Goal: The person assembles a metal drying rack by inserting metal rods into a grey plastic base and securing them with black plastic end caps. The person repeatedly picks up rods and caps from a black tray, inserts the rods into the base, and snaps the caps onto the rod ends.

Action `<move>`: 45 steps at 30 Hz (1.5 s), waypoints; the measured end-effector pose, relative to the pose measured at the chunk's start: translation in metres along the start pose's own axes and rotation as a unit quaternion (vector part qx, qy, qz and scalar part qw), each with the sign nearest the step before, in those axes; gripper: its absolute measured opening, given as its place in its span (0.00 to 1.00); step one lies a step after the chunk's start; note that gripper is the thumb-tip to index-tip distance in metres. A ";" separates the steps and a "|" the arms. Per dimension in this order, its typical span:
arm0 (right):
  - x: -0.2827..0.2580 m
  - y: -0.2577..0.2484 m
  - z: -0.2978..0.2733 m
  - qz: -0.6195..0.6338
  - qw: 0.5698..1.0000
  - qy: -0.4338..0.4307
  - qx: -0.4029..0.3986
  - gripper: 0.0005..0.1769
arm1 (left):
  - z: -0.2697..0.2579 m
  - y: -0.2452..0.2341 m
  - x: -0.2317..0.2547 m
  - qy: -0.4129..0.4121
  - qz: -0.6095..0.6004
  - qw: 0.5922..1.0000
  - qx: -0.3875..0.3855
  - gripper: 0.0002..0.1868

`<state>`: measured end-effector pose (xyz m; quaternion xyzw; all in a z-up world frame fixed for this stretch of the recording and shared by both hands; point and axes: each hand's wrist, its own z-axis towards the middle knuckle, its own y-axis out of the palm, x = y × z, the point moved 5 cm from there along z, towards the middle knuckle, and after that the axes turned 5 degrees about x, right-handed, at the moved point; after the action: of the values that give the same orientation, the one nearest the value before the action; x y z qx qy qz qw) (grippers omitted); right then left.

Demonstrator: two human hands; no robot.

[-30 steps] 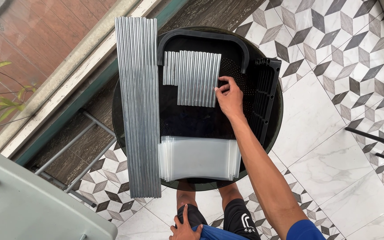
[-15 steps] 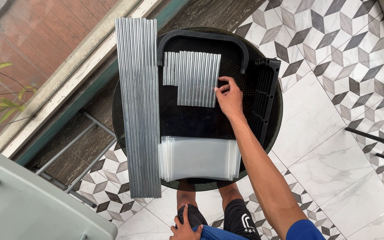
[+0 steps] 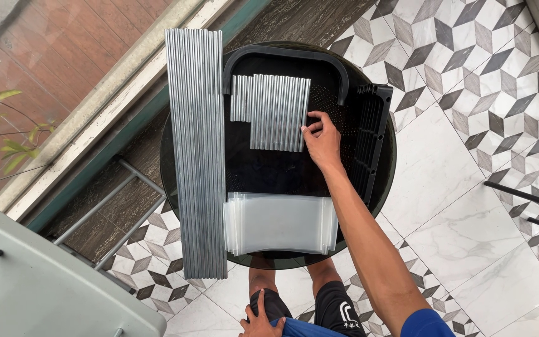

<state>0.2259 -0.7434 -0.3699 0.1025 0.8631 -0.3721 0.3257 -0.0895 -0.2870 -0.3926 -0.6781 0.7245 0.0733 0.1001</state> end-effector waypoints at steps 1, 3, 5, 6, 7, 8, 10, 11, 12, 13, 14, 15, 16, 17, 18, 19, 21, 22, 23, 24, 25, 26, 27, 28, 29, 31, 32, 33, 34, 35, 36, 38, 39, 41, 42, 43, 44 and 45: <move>0.000 0.000 -0.001 0.000 1.000 0.002 0.000 0.22 | -0.001 0.000 0.000 0.002 -0.001 1.000 0.001 0.63; -0.001 0.000 -0.002 -0.001 1.000 0.000 0.002 0.22 | -0.001 -0.002 0.001 0.008 -0.010 1.000 0.004 0.63; -0.001 0.001 -0.003 -0.006 1.000 -0.004 0.005 0.22 | 0.000 -0.003 0.001 0.009 -0.015 1.000 0.006 0.63; -0.001 0.001 -0.003 -0.004 1.000 -0.004 0.006 0.22 | 0.000 -0.003 0.001 0.007 -0.015 1.000 0.007 0.63; 0.000 0.001 -0.004 -0.002 1.000 -0.004 0.007 0.22 | 0.000 -0.003 0.001 0.006 -0.015 1.000 0.007 0.63; 0.000 0.001 -0.004 0.000 1.000 -0.004 0.009 0.22 | 0.000 -0.003 0.001 0.006 -0.015 1.000 0.006 0.63; 0.001 0.001 -0.006 0.005 1.000 -0.009 0.009 0.22 | -0.001 -0.003 0.001 0.006 -0.016 1.000 0.003 0.63; 0.001 0.001 -0.006 0.007 1.000 -0.012 0.008 0.22 | -0.002 -0.003 0.000 0.008 -0.016 1.000 0.007 0.63; 0.001 0.001 -0.007 0.008 1.000 -0.009 0.008 0.22 | -0.002 -0.004 0.000 0.009 -0.016 1.000 0.012 0.63; 0.001 0.001 -0.008 0.008 1.000 -0.006 0.008 0.22 | -0.003 -0.004 0.000 0.011 -0.015 1.000 0.018 0.63; 0.002 0.001 -0.008 0.009 1.000 -0.003 0.008 0.22 | -0.003 -0.005 0.000 0.012 -0.013 1.000 0.021 0.63; 0.001 0.000 -0.008 0.009 1.000 -0.004 0.008 0.22 | -0.003 -0.006 0.001 0.013 -0.010 1.000 0.025 0.63; 0.002 0.000 -0.009 0.008 1.000 -0.004 0.007 0.23 | -0.003 -0.005 0.001 0.013 -0.007 1.000 0.028 0.64; 0.003 -0.001 -0.010 0.008 1.000 -0.004 0.007 0.23 | -0.004 -0.005 0.000 0.012 -0.004 1.000 0.029 0.64; 0.004 -0.001 -0.011 0.008 1.000 0.000 0.006 0.23 | -0.004 -0.006 0.000 0.011 -0.001 0.999 0.030 0.64; 0.005 -0.001 -0.011 0.008 1.000 0.004 0.006 0.23 | -0.003 -0.006 0.000 0.010 0.002 0.999 0.032 0.65; 0.006 -0.002 -0.012 0.010 1.000 0.008 0.006 0.23 | -0.004 -0.007 0.001 0.013 0.003 0.999 0.035 0.64; 0.006 -0.002 -0.013 0.012 1.000 0.008 0.006 0.23 | -0.004 -0.007 0.002 0.014 0.003 0.999 0.037 0.64; 0.007 -0.003 -0.014 0.014 1.000 0.008 0.006 0.23 | -0.004 -0.008 0.003 0.014 0.009 0.999 0.042 0.65; 0.006 -0.003 -0.014 0.015 1.000 0.007 0.007 0.23 | -0.003 -0.009 0.004 0.014 0.015 0.999 0.047 0.66; 0.006 -0.004 -0.014 0.015 1.000 0.005 0.008 0.23 | -0.003 -0.010 0.004 0.014 0.021 0.998 0.053 0.67; 0.006 -0.004 -0.014 0.015 1.000 0.005 0.009 0.23 | -0.003 -0.011 0.004 0.016 0.017 0.998 0.055 0.67; 0.006 -0.004 -0.014 0.017 1.000 0.006 0.011 0.23 | -0.003 -0.011 0.004 0.019 0.013 0.998 0.056 0.67; 0.007 -0.004 -0.014 0.018 1.000 0.007 0.012 0.23 | -0.003 -0.010 0.003 0.021 0.010 0.998 0.057 0.67; 0.007 -0.004 -0.014 0.020 1.000 0.009 0.013 0.23 | -0.003 -0.010 0.003 0.026 0.013 0.998 0.059 0.67; 0.006 -0.003 -0.015 0.018 1.000 0.007 0.020 0.22 | -0.002 -0.010 0.004 0.034 0.019 0.997 0.064 0.68; 0.006 -0.003 -0.015 0.017 1.000 0.006 0.024 0.21 | -0.002 -0.010 0.003 0.031 0.013 0.998 0.061 0.68; 0.005 -0.002 -0.015 0.012 0.999 0.000 0.030 0.21 | -0.001 -0.010 0.003 0.028 0.008 0.998 0.058 0.67; 0.003 -0.002 -0.015 0.008 0.999 -0.005 0.036 0.21 | -0.001 -0.010 0.003 0.025 0.003 0.998 0.055 0.67; 0.002 -0.001 -0.015 0.003 0.999 -0.010 0.042 0.21 | 0.000 -0.010 0.004 0.019 0.005 0.998 0.051 0.67; 0.002 0.000 -0.015 0.001 0.999 -0.009 0.043 0.20 | 0.000 -0.008 0.003 0.013 0.008 0.999 0.047 0.67; 0.002 0.000 -0.015 -0.003 0.999 -0.008 0.047 0.19 | 0.000 -0.007 0.003 0.008 0.015 0.999 0.040 0.66; 0.002 0.001 -0.014 -0.006 0.999 -0.007 0.048 0.19 | 0.000 -0.007 0.003 0.010 0.018 0.999 0.038 0.66; 0.002 0.001 -0.014 -0.012 0.999 -0.004 0.050 0.19 | 0.000 -0.006 0.002 0.012 0.024 0.999 0.034 0.65; 0.001 0.001 -0.013 -0.010 0.999 -0.003 0.049 0.18 | 0.000 -0.007 0.002 0.013 0.026 0.999 0.034 0.65; 0.001 0.002 -0.013 -0.009 0.999 -0.002 0.048 0.18 | 0.001 -0.007 0.003 0.013 0.028 0.999 0.033 0.65; 0.001 0.002 -0.013 -0.007 0.999 -0.001 0.047 0.17 | 0.000 -0.007 0.003 0.010 0.027 0.999 0.034 0.65; 0.001 0.001 -0.013 -0.008 0.999 -0.002 0.046 0.17 | 0.000 -0.007 0.003 0.006 0.026 0.999 0.035 0.66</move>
<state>0.2191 -0.7333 -0.3650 0.1098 0.8451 -0.4144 0.3194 -0.0832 -0.2906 -0.3935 -0.6557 0.7444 0.0465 0.1174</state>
